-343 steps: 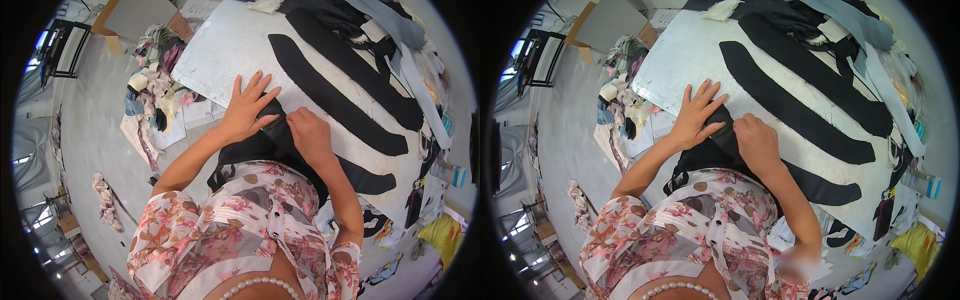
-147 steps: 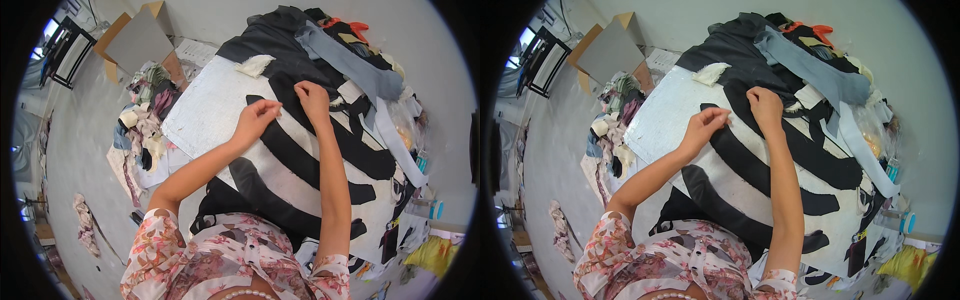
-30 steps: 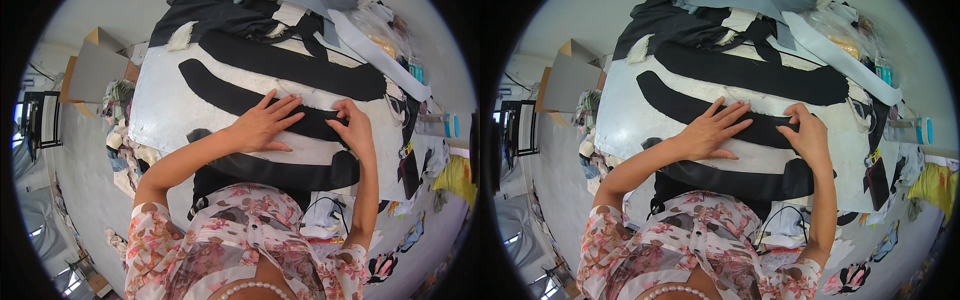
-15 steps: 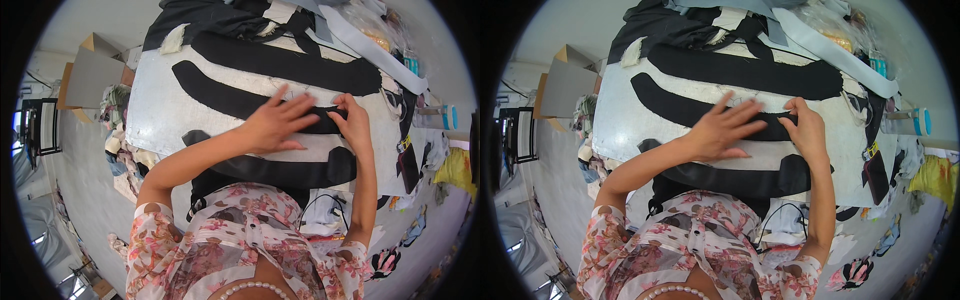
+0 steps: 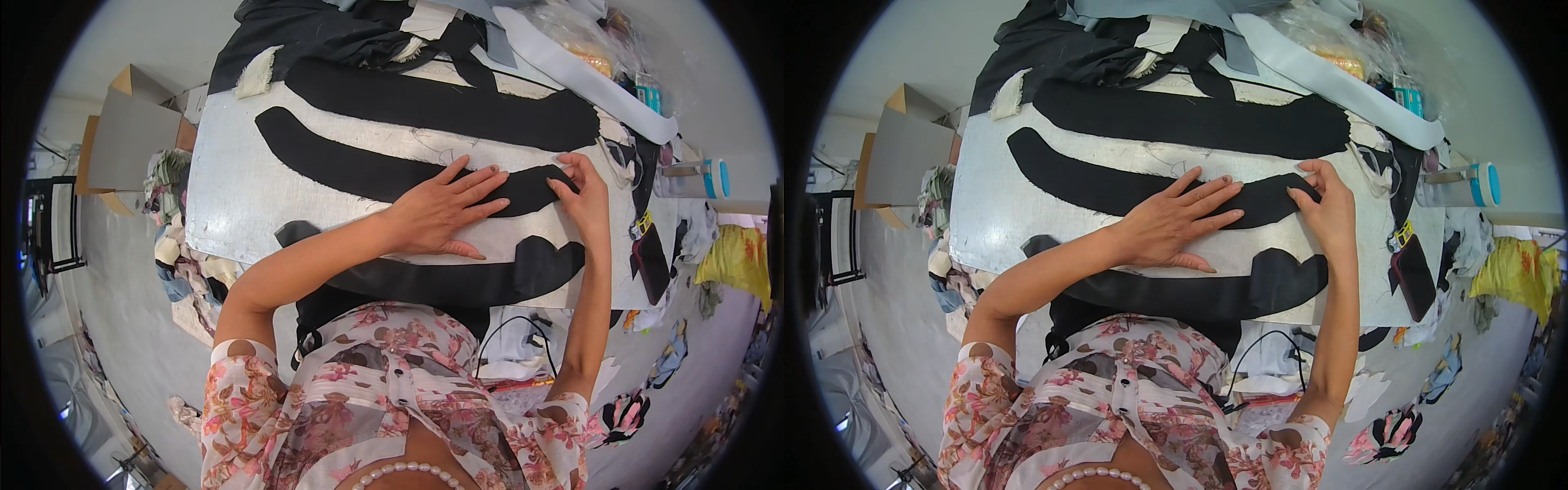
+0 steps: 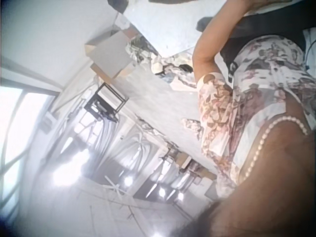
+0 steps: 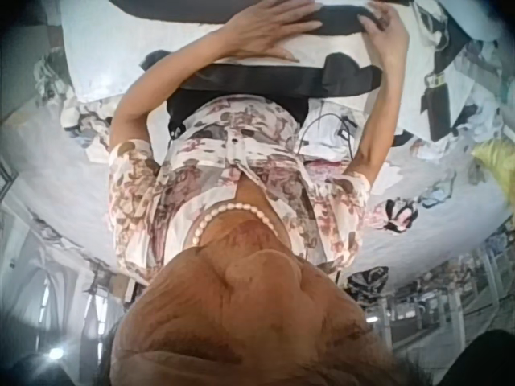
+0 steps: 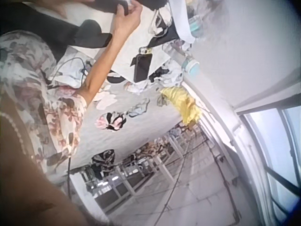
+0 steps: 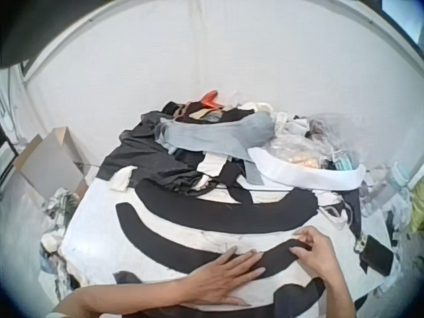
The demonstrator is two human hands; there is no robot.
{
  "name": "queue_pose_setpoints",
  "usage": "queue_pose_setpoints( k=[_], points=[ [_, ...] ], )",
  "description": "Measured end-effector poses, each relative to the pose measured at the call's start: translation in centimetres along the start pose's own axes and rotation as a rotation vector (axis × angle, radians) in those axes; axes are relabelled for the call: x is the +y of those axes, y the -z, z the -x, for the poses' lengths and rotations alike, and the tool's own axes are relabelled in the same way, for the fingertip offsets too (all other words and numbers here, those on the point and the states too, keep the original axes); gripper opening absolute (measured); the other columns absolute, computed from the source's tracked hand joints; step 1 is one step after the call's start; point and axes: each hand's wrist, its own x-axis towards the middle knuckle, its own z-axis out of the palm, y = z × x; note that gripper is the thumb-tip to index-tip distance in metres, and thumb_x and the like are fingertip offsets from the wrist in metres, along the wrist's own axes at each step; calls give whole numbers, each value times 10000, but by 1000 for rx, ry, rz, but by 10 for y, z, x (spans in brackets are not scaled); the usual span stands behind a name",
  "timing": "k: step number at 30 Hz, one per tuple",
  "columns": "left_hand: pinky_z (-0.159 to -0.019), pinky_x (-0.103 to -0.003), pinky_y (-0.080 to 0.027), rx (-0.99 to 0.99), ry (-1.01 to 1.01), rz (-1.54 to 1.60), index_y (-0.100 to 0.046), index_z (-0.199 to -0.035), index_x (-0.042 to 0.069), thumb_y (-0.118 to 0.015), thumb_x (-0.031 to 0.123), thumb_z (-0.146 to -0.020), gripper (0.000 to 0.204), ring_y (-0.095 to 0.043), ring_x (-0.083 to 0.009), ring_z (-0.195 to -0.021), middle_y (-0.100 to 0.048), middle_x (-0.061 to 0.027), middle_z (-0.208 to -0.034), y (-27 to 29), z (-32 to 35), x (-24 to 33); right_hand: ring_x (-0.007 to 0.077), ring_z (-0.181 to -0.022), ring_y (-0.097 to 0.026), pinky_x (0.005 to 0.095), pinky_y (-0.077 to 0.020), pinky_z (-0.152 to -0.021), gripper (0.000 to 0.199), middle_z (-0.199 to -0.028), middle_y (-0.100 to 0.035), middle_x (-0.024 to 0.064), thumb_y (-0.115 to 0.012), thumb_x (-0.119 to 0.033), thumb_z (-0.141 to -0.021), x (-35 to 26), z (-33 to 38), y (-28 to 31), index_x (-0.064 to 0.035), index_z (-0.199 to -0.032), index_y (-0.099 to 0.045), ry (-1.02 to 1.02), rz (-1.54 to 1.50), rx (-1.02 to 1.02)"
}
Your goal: The person repeatedly picks up black fabric pieces from a white table, smooths them flat, and places them back down in a linear arrangement. The person handles the pieces one at a time, adjusting their positions without using any tools.
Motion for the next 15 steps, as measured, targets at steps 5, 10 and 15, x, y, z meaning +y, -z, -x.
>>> queue_pose_setpoints(
  k=[5, 10, 15],
  points=[
    [-1202, -513, -117, -23, 19, -11, -374, -1491, 88, -375, 713, -900, 860, -200, -305, -1487, -227, -183, -1592, 3, 3, 1, 71, -706, -574, 223, -469, -647, 294, -794, -630, 11, -729, -29, -812, -18, 7, 2, -36, -1081, -610, 70, 534, 170],
    [-1213, -512, -98, -94, 34, -15, -319, -1522, 112, -418, 711, -878, 886, -158, -294, -1502, -190, -167, -1609, 7, -2, 3, 41, -636, -531, 197, -418, -562, 114, -808, -632, -14, -659, -133, -919, 6, -11, -11, -36, -977, -646, 35, -276, -86],
    [-1206, -525, -115, -8, 48, 18, -355, -1499, 86, -470, 660, -894, 841, -173, -300, -1497, -221, -169, -1597, -1, -10, 9, 29, -624, -521, 191, -379, -526, 91, -748, -625, -20, -652, -115, -926, -3, -15, 18, -26, -936, -660, 63, -139, 186]
  ],
)
